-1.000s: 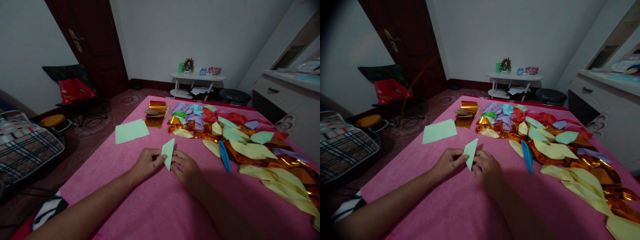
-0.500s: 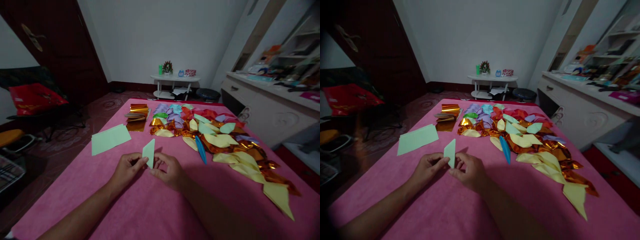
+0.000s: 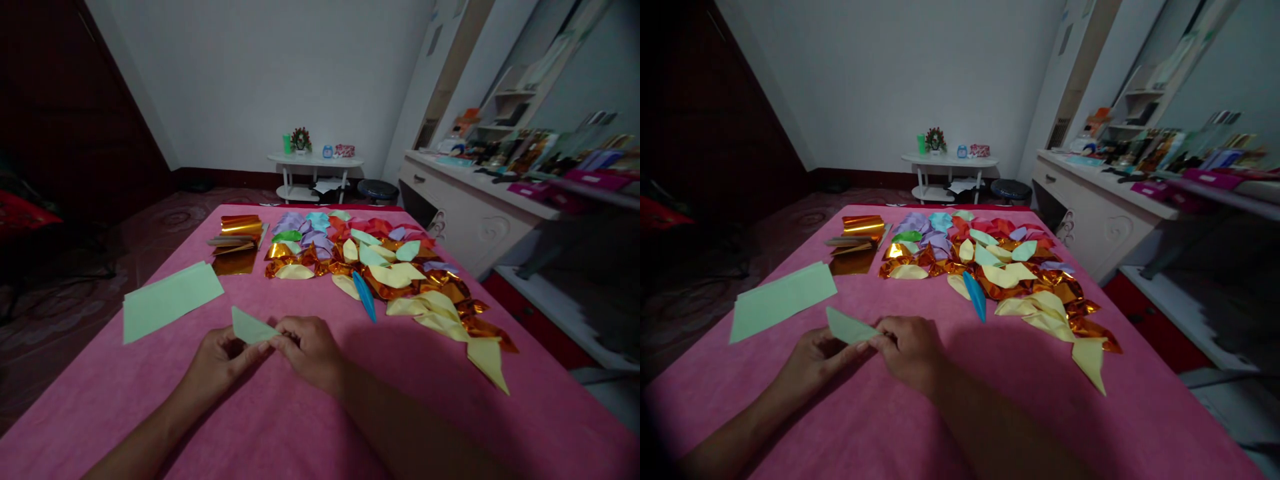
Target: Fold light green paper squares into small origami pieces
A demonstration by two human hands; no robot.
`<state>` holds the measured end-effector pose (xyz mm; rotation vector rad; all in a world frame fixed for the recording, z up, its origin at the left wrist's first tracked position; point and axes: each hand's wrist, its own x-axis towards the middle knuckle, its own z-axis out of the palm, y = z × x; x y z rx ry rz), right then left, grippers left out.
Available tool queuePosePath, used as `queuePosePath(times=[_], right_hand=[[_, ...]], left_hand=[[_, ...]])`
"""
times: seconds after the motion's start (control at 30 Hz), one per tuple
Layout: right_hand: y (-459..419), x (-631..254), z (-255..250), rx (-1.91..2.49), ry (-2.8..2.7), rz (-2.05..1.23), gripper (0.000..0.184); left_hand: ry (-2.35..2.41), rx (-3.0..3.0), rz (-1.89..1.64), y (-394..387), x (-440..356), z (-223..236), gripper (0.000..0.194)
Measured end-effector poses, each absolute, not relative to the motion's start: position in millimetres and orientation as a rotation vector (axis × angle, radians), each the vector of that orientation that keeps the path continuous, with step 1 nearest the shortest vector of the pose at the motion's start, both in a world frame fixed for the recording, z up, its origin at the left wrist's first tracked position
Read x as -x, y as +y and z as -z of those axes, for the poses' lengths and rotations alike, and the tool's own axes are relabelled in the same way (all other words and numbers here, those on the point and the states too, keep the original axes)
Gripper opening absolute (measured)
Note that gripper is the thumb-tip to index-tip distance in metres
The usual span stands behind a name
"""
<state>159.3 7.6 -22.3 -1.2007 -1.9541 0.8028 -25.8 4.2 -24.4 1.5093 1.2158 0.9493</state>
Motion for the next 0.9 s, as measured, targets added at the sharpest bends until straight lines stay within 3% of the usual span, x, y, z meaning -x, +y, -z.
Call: queuePosePath(times=[0.2,0.57,0.73,0.9], right_hand=[[7,-159,19,1.299,-2.007,-0.659,0.026],[8,-164,22,1.245,-2.096,-0.730,0.023],[9,-165,21,1.163,-2.129,-0.793,0.026],[10,-165,22,1.141,-2.081,-0.863,0.032]], left_hand=[[1.261,-1.463,-0.910,4,27,26,0.027],[1.232,-1.345,-1.139,10,41,16,0.036],[1.205,-1.329,-1.243,11,37,14,0.021],[1.230,-1.268,-1.217,13,35,15,0.019]])
